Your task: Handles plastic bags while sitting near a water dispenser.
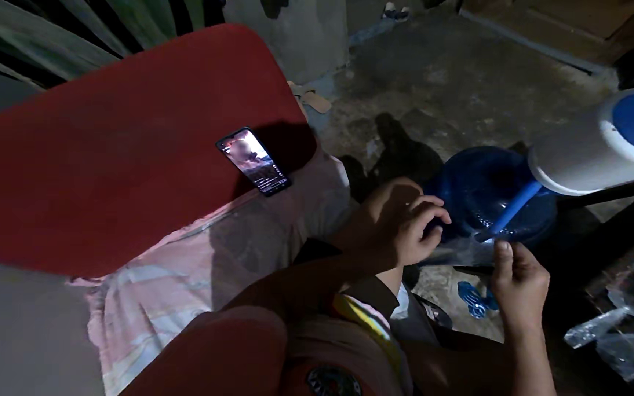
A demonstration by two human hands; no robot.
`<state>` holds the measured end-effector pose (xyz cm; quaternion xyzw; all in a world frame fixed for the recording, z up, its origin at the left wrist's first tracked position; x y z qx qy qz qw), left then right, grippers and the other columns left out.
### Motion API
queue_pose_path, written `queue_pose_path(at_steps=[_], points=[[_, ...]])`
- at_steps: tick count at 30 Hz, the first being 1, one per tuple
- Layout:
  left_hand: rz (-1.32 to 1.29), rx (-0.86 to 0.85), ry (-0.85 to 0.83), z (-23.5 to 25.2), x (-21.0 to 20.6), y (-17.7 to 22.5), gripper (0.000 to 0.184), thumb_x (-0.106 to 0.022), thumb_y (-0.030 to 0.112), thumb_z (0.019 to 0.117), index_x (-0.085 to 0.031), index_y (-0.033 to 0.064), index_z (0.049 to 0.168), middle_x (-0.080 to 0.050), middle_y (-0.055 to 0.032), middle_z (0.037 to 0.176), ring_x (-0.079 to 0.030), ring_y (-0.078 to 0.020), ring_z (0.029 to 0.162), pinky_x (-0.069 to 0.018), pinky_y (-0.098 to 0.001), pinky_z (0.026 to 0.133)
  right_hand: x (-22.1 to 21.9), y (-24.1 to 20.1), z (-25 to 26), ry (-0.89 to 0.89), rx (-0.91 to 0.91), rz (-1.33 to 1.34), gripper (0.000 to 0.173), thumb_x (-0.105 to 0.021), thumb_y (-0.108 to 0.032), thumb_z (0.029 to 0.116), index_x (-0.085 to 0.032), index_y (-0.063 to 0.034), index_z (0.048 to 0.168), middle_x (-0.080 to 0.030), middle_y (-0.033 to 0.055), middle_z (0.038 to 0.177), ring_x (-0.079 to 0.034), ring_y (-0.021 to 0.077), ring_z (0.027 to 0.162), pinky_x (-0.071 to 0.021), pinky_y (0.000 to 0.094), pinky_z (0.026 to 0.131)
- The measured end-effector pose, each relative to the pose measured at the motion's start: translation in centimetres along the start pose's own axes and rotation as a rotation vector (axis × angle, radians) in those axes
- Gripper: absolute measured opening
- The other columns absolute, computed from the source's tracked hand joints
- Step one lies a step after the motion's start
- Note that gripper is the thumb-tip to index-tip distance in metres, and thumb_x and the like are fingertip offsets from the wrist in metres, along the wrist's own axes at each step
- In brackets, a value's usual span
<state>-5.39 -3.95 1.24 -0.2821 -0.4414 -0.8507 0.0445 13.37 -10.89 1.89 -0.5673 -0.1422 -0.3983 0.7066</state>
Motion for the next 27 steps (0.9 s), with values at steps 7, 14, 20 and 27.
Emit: queue_pose_path(at_steps=[7,14,20,27], points=[[-0.130,0.055,-0.010,-1.0,-1.2,-1.1,0.019,-0.057,0.004,0.0947,-0.070,-0.0033,0.105,-0.066,-0.0200,0.121,-0.061,-0.0267,0.121,-0.0489,-0.0373,0.103,0.0,0.3,-1.1,-0.021,0.000,-0.044,0.041,-0.047,-0.016,0.1057,-0.059,0.0128,0.079,-0.052,0.0125,0.064,-0.050,0.0085,0.059,-0.0424,0.0226,0.059],[-0.084,0.050,-0.047,-1.2,-1.3,-1.0,0.018,-0.058,0.006,0.0948,-0.073,0.0013,0.105,-0.067,-0.0169,0.122,-0.062,-0.0265,0.119,-0.0493,-0.0415,0.102,-0.4,0.0,-1.6,-0.076,-0.035,-0.046,0.039,-0.048,-0.016,0.1054,-0.062,0.0146,0.086,-0.058,0.0162,0.069,-0.055,0.0140,0.061,-0.0483,0.0289,0.061],[-0.029,0.005,-0.040,-1.3,-1.9,-1.7,0.017,-0.061,0.010,0.0946,-0.073,0.0042,0.104,-0.066,-0.0144,0.122,-0.061,-0.0237,0.118,-0.0507,-0.0383,0.100,-0.8,1.1,-2.0,-0.077,-0.082,-0.039,0.036,-0.050,-0.016,0.1047,-0.063,0.0089,0.083,-0.055,0.0102,0.066,-0.052,0.0121,0.059,-0.0468,0.0291,0.059],[-0.045,0.039,-0.054,-1.2,-1.7,-1.7,0.017,-0.060,0.011,0.0948,-0.073,0.0038,0.103,-0.066,-0.0147,0.123,-0.061,-0.0241,0.119,-0.0504,-0.0387,0.099,-1.7,1.6,-2.1,-0.084,-0.090,-0.028,0.036,-0.050,-0.017,0.1046,-0.062,0.0074,0.081,-0.053,0.0069,0.065,-0.049,0.0079,0.058,-0.0438,0.0251,0.059]])
Point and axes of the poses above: each hand's wrist, its own z-axis towards the middle knuckle, its own x-axis out of the back of the hand, y = z × x, the point moved 4 cm from there along z, towards the middle knuckle
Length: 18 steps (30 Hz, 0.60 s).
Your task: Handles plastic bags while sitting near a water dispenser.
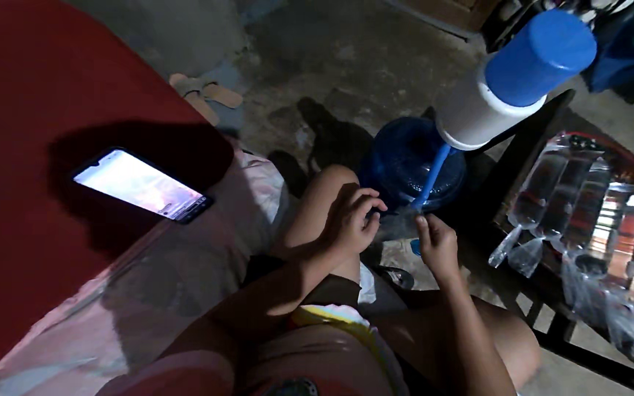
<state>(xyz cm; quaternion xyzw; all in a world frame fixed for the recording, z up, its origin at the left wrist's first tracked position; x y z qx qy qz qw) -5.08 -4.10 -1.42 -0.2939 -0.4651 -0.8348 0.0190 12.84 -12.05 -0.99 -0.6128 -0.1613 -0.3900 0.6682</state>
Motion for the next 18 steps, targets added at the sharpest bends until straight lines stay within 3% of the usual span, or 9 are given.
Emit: queue_pose_path(at_steps=[7,14,18], points=[[-0.039,-0.001,-0.041,0.2,0.3,0.6,0.017,-0.061,0.008,0.0940,-0.073,0.0026,0.104,-0.069,-0.0155,0.119,-0.063,-0.0269,0.115,-0.0511,-0.0418,0.099,0.0,0.3,-1.2,-0.072,-0.030,-0.064,0.037,-0.049,-0.016,0.1047,-0.065,0.0128,0.088,-0.060,0.0165,0.070,-0.058,0.0195,0.061,-0.0510,0.0367,0.060],[-0.062,0.079,-0.389,0.1,0.9,1.4,0.029,-0.053,0.012,0.1007,-0.069,0.0044,0.124,-0.066,-0.0157,0.129,-0.059,-0.0265,0.125,-0.0402,-0.0428,0.110,1.2,-0.1,-2.4,-0.085,0.016,-0.118,0.040,-0.048,-0.018,0.1038,-0.062,0.0128,0.082,-0.055,0.0139,0.065,-0.052,0.0146,0.057,-0.0462,0.0303,0.057],[-0.251,0.196,-0.600,-0.1,0.6,2.4,0.041,-0.052,0.012,0.1040,-0.054,-0.0034,0.142,-0.058,-0.0253,0.136,-0.055,-0.0313,0.129,-0.0412,-0.0386,0.111,2.6,-1.1,-3.1,-0.092,0.087,-0.129,0.042,-0.048,-0.021,0.1027,-0.061,0.0109,0.079,-0.054,0.0117,0.064,-0.051,0.0105,0.056,-0.0451,0.0255,0.055]])
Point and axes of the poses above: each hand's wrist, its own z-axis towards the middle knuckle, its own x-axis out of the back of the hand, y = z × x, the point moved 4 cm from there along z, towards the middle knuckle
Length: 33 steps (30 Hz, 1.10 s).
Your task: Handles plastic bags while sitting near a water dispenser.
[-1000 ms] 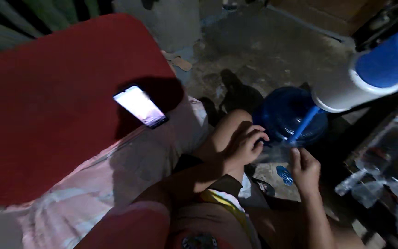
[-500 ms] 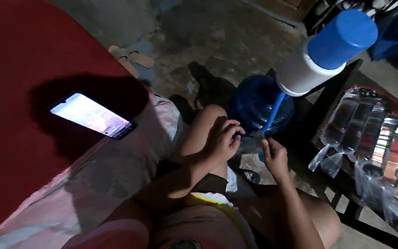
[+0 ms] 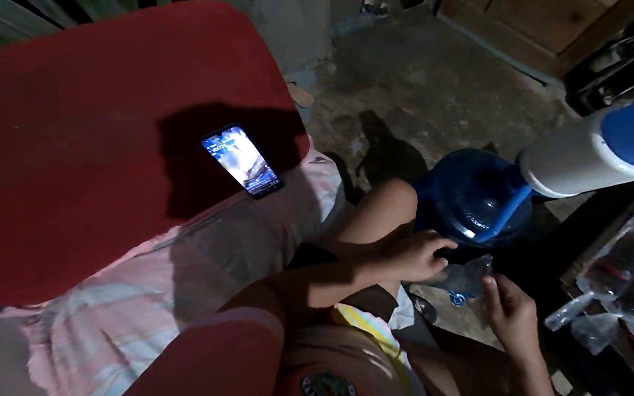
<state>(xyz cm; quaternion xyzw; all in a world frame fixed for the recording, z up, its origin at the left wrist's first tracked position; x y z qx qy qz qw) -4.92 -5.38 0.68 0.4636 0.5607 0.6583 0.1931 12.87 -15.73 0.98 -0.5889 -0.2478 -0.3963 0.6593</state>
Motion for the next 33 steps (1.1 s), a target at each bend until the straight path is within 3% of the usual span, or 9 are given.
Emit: queue_pose_path(at_steps=[6,10,18,20,24,26,29,31,33], points=[[-0.182,-0.110,-0.076,1.3,-1.5,2.5,0.065,-0.067,0.021,0.0987,-0.041,-0.0091,0.150,-0.051,-0.0315,0.144,-0.049,-0.0387,0.137,-0.0364,-0.0464,0.116,3.8,-3.4,-1.1,0.024,0.208,-0.035,0.054,-0.045,-0.032,0.1061,-0.057,0.0069,0.072,-0.054,0.0134,0.063,-0.053,0.0074,0.061,-0.0452,0.0171,0.060],[-0.229,-0.335,-0.127,2.4,-2.1,4.9,0.033,-0.067,0.007,0.0955,-0.066,-0.0118,0.122,-0.065,-0.0293,0.123,-0.061,-0.0361,0.120,-0.0462,-0.0432,0.104,6.4,-5.2,-1.7,0.024,0.279,-0.053,0.054,-0.044,-0.033,0.1084,-0.055,0.0071,0.074,-0.055,0.0153,0.066,-0.056,0.0066,0.070,-0.0453,0.0142,0.069],[-0.311,-0.483,-0.003,1.7,-2.0,7.7,0.016,-0.061,-0.001,0.0955,-0.071,-0.0126,0.101,-0.071,-0.0226,0.092,-0.068,-0.0256,0.088,-0.0516,-0.0359,0.082,8.4,-6.9,-2.5,0.084,0.327,0.055,0.050,-0.044,-0.038,0.1100,-0.049,0.0020,0.080,-0.052,0.0086,0.072,-0.054,-0.0043,0.076,-0.0428,0.0088,0.074],[-0.302,-0.583,0.086,1.4,-2.0,8.4,0.014,-0.063,-0.002,0.0933,-0.072,-0.0122,0.095,-0.070,-0.0204,0.083,-0.067,-0.0240,0.081,-0.0510,-0.0352,0.080,8.5,-6.5,-2.7,0.152,0.324,0.122,0.044,-0.046,-0.037,0.1097,-0.054,-0.0023,0.084,-0.057,0.0001,0.076,-0.055,-0.0114,0.079,-0.0439,0.0075,0.078],[-0.285,-0.757,0.228,0.5,-2.0,10.4,0.012,-0.068,0.000,0.0890,-0.074,-0.0084,0.084,-0.070,-0.0163,0.074,-0.068,-0.0230,0.073,-0.0485,-0.0413,0.088,8.3,-5.5,-3.0,0.325,0.251,0.371,0.026,-0.047,-0.040,0.1080,-0.068,-0.0279,0.100,-0.066,-0.0279,0.098,-0.058,-0.0170,0.097,-0.0471,0.0082,0.087],[-0.269,-0.800,0.246,0.3,-1.9,11.5,0.012,-0.068,0.001,0.0891,-0.075,-0.0061,0.083,-0.071,-0.0148,0.073,-0.068,-0.0242,0.073,-0.0465,-0.0457,0.092,7.4,-5.5,-3.3,0.338,0.173,0.458,0.023,-0.046,-0.036,0.1076,-0.066,-0.0252,0.104,-0.068,-0.0269,0.101,-0.060,-0.0135,0.103,-0.0480,0.0132,0.094],[-0.212,-0.862,0.228,0.1,-1.6,12.7,0.013,-0.065,0.002,0.0896,-0.077,-0.0008,0.085,-0.073,-0.0116,0.077,-0.070,-0.0258,0.079,-0.0420,-0.0512,0.100,5.1,-3.6,-5.4,0.180,0.169,0.544,0.036,-0.059,-0.037,0.1028,-0.059,-0.0167,0.133,-0.065,-0.0206,0.124,-0.055,-0.0082,0.121,-0.0449,0.0197,0.105],[-0.177,-0.891,0.229,0.0,-1.3,13.5,0.012,-0.067,0.002,0.0878,-0.078,0.0007,0.084,-0.072,-0.0108,0.077,-0.070,-0.0269,0.081,-0.0384,-0.0530,0.103,4.1,-4.6,-5.3,0.140,0.121,0.618,0.033,-0.069,-0.033,0.0969,-0.062,-0.0251,0.129,-0.068,-0.0254,0.119,-0.060,-0.0102,0.114,-0.0497,0.0175,0.102],[-0.143,-0.897,0.237,0.1,-1.0,14.0,0.011,-0.068,0.003,0.0877,-0.079,0.0019,0.084,-0.074,-0.0103,0.080,-0.071,-0.0282,0.086,-0.0364,-0.0552,0.106,3.8,-5.1,-4.9,0.159,0.136,0.618,0.022,-0.062,-0.026,0.1011,-0.066,-0.0300,0.122,-0.068,-0.0300,0.114,-0.060,-0.0144,0.110,-0.0486,0.0132,0.099]])
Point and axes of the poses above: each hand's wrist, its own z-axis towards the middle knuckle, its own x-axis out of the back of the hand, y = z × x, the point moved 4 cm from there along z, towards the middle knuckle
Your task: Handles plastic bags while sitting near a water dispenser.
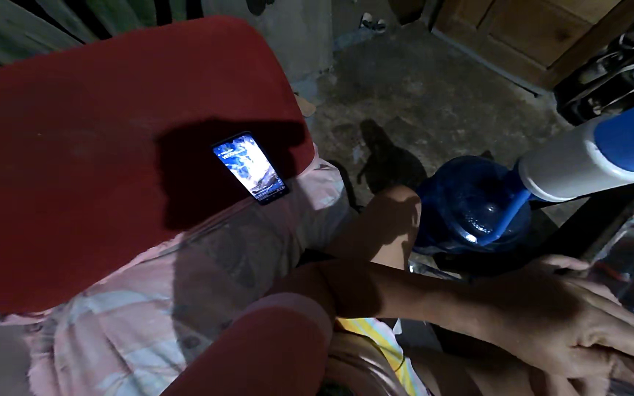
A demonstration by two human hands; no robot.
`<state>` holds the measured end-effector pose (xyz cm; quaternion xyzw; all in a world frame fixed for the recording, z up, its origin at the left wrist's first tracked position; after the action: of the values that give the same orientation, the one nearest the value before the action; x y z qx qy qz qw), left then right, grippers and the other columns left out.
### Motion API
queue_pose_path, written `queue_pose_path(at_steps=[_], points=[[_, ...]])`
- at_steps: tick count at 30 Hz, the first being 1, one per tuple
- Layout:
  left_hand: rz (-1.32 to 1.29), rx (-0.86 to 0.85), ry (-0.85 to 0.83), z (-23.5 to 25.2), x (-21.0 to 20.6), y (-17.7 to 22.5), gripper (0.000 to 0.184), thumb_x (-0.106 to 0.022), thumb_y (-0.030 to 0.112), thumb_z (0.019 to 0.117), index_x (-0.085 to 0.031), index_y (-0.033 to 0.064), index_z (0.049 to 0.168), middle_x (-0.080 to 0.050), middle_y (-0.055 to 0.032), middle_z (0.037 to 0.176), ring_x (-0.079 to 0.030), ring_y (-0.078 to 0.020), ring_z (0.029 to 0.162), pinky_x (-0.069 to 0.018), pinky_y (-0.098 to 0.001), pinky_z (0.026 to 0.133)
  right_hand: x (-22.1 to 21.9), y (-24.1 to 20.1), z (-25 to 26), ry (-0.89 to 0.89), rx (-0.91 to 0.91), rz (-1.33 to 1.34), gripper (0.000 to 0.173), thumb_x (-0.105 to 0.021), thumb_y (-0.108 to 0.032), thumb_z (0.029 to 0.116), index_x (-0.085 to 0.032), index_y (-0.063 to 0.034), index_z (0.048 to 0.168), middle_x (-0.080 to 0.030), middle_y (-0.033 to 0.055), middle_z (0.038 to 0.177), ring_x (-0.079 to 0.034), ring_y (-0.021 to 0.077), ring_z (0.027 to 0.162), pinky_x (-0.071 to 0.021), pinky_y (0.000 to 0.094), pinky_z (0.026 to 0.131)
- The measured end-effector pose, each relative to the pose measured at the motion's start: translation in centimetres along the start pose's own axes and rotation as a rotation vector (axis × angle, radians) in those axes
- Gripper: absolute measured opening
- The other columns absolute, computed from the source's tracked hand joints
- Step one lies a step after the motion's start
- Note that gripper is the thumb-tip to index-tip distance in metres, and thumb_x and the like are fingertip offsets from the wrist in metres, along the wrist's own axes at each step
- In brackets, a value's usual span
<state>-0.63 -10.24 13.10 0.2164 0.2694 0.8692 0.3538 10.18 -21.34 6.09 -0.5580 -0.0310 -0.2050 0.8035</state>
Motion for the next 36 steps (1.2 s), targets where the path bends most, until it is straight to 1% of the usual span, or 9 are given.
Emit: queue_pose_path(at_steps=[4,8,12,15,19,24,28,32,36], points=[[0.033,-0.009,0.020,0.6,0.6,-0.2,0.012,-0.068,0.003,0.0871,-0.079,0.0010,0.083,-0.073,-0.0118,0.081,-0.069,-0.0314,0.093,-0.0386,-0.0561,0.103,0.4,-0.9,1.4,0.055,0.121,-0.085,0.020,-0.052,-0.024,0.1074,-0.067,-0.0295,0.120,-0.068,-0.0284,0.116,-0.059,-0.0129,0.113,-0.0462,0.0157,0.103],[-0.041,-0.017,0.086,0.7,1.0,-0.5,0.009,-0.069,-0.001,0.0841,-0.077,-0.0020,0.080,-0.068,-0.0142,0.074,-0.066,-0.0277,0.081,-0.0427,-0.0500,0.094,0.7,-0.9,2.0,0.069,0.207,-0.134,0.021,-0.051,-0.021,0.1081,-0.065,-0.0248,0.122,-0.068,-0.0272,0.115,-0.059,-0.0135,0.111,-0.0470,0.0154,0.102],[-0.218,0.080,0.100,0.3,2.4,-1.2,0.014,-0.066,-0.004,0.0899,-0.072,-0.0142,0.097,-0.070,-0.0209,0.086,-0.065,-0.0233,0.085,-0.0505,-0.0329,0.085,0.3,-3.3,4.0,0.070,0.211,-0.260,0.025,-0.046,-0.032,0.1095,-0.071,-0.0264,0.106,-0.068,-0.0284,0.107,-0.057,-0.0177,0.107,-0.0459,0.0096,0.096],[-0.282,0.291,-0.043,-0.7,3.6,-2.9,0.037,-0.070,0.007,0.0919,-0.062,-0.0171,0.119,-0.067,-0.0237,0.104,-0.064,-0.0219,0.098,-0.0508,-0.0303,0.090,0.8,-4.4,5.5,-0.019,0.283,-0.261,0.038,-0.036,-0.038,0.1118,-0.068,-0.0218,0.100,-0.068,-0.0215,0.106,-0.058,-0.0102,0.110,-0.0446,0.0151,0.101],[-0.330,0.518,-0.366,-1.3,2.9,-3.4,0.047,-0.072,0.010,0.0916,-0.059,-0.0110,0.132,-0.062,-0.0263,0.128,-0.060,-0.0291,0.121,-0.0457,-0.0387,0.104,1.4,-6.2,6.9,-0.069,0.295,-0.266,0.041,-0.033,-0.036,0.1120,-0.066,-0.0226,0.092,-0.070,-0.0189,0.102,-0.060,-0.0042,0.115,-0.0429,0.0214,0.108],[-0.419,0.509,-0.482,0.7,1.8,-1.8,0.047,-0.071,0.001,0.0904,-0.056,-0.0113,0.134,-0.064,-0.0259,0.124,-0.061,-0.0255,0.117,-0.0458,-0.0328,0.103,1.8,-6.9,8.3,-0.037,0.285,-0.194,0.034,-0.042,-0.039,0.1098,-0.073,-0.0263,0.109,-0.072,-0.0169,0.110,-0.066,0.0008,0.108,-0.0512,0.0250,0.102],[-0.510,0.483,-0.451,2.3,2.6,-1.7,0.041,-0.064,0.004,0.0939,-0.056,-0.0155,0.129,-0.064,-0.0216,0.118,-0.059,-0.0126,0.109,-0.0468,-0.0237,0.097,1.4,-8.3,9.3,0.030,0.188,-0.191,0.030,-0.046,-0.045,0.1074,-0.071,-0.0308,0.114,-0.070,-0.0217,0.111,-0.065,-0.0053,0.101,-0.0559,0.0175,0.087],[-0.577,0.419,-0.524,3.9,3.0,-2.1,0.050,-0.068,0.029,0.0945,-0.056,-0.0077,0.126,-0.065,0.0007,0.109,-0.058,0.0064,0.102,-0.0492,-0.0140,0.088,1.4,-9.7,10.6,0.014,0.147,-0.242,0.041,-0.042,-0.033,0.1100,-0.068,-0.0024,0.116,-0.070,-0.0054,0.109,-0.064,-0.0020,0.096,-0.0557,0.0196,0.082],[-0.513,0.408,-0.613,5.1,4.1,-1.3,0.058,-0.068,0.033,0.0943,-0.050,-0.0029,0.137,-0.063,0.0049,0.117,-0.055,0.0086,0.110,-0.0468,-0.0125,0.095,1.3,-11.0,11.5,-0.028,0.146,-0.239,0.039,-0.038,-0.025,0.1105,-0.066,0.0024,0.116,-0.067,-0.0006,0.107,-0.062,-0.0019,0.088,-0.0536,0.0153,0.072]])
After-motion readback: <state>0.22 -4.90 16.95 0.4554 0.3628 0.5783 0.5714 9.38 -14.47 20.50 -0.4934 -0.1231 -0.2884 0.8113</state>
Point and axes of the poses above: each hand's wrist, its own z-axis towards the middle knuckle, its own x-axis out of the back of the hand, y = z × x, the point moved 4 cm from there along z, towards the middle knuckle
